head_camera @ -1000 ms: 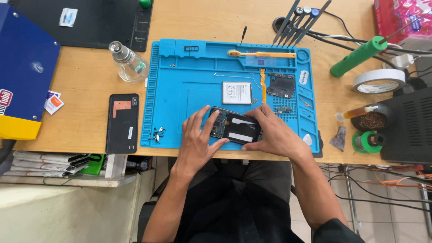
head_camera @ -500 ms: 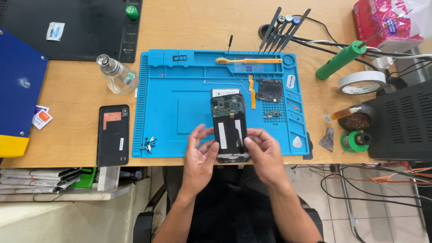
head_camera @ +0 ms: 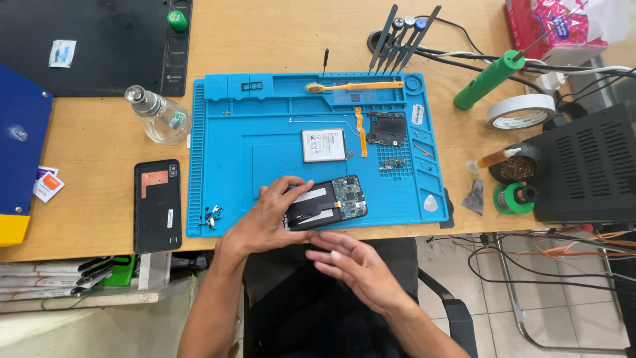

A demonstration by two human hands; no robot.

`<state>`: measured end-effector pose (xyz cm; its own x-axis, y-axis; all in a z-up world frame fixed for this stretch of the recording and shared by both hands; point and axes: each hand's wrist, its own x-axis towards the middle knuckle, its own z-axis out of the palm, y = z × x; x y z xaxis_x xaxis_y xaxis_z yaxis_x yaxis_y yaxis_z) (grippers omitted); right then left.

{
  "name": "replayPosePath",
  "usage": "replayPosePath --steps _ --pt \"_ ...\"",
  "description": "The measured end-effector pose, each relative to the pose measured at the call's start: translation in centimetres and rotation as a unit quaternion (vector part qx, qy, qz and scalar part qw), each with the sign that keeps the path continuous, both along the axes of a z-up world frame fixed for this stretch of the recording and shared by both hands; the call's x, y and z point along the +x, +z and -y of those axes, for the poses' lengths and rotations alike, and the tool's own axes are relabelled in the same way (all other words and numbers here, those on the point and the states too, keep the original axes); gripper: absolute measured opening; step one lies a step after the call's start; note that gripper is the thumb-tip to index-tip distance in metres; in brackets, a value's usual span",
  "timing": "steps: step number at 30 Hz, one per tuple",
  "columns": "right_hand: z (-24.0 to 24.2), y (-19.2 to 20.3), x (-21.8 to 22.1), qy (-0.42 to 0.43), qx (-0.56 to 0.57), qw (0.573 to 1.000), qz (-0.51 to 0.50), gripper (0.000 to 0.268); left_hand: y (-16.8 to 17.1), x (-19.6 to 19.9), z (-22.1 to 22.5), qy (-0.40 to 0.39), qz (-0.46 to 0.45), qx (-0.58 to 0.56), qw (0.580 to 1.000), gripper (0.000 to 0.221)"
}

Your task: The person cuts a piece of white tape with scissors and places it on the internal components of a disassembled smartphone. They then use tweezers to adjust small parts and connect a ribbon cable to the motherboard. Finally, they place the battery into the phone's chassis and press it down.

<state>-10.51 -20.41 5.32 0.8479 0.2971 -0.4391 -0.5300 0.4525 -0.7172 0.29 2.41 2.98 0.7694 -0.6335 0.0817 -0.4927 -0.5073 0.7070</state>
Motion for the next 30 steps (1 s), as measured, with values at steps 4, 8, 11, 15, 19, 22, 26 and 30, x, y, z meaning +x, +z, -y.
replayPosePath --steps 4,8,11,15,19,22,26,30 --pt "4.9 4.8 1.8 0.122 -0.259 0.953 0.102 0.032 -0.5 -0.1 0.0 -0.01 0.038 0.058 0.998 0.094" --pt "7.8 7.1 13.6 -0.099 -0.562 0.73 0.376 0.024 -0.8 0.1 0.6 -0.022 0.089 0.076 0.993 0.094" --pt "9.0 5.5 23.9 -0.116 -0.582 0.66 0.461 0.015 -1.0 0.4 0.5 -0.028 0.129 0.088 0.987 0.086" --pt "8.8 1.3 32.4 -0.163 -0.684 0.489 0.516 0.036 -1.4 0.0 0.3 -0.002 0.242 0.08 0.967 0.084" --pt "9.1 -1.6 36.7 -0.193 -0.758 0.439 0.441 0.043 -0.6 -0.4 0.6 0.012 0.249 0.061 0.966 0.063" --pt "9.0 -1.9 36.9 -0.215 -0.733 0.434 0.477 0.027 0.0 -0.7 0.8 -0.002 0.288 0.041 0.957 0.054" --pt "8.6 -1.8 36.0 -0.228 -0.709 0.437 0.504 0.01 0.9 -1.4 0.8 0.002 0.35 -0.003 0.937 0.043" --pt "7.6 -1.8 34.4 -0.202 -0.652 0.509 0.524 0.012 0.8 -2.1 1.5 -0.002 0.375 -0.001 0.927 0.038"
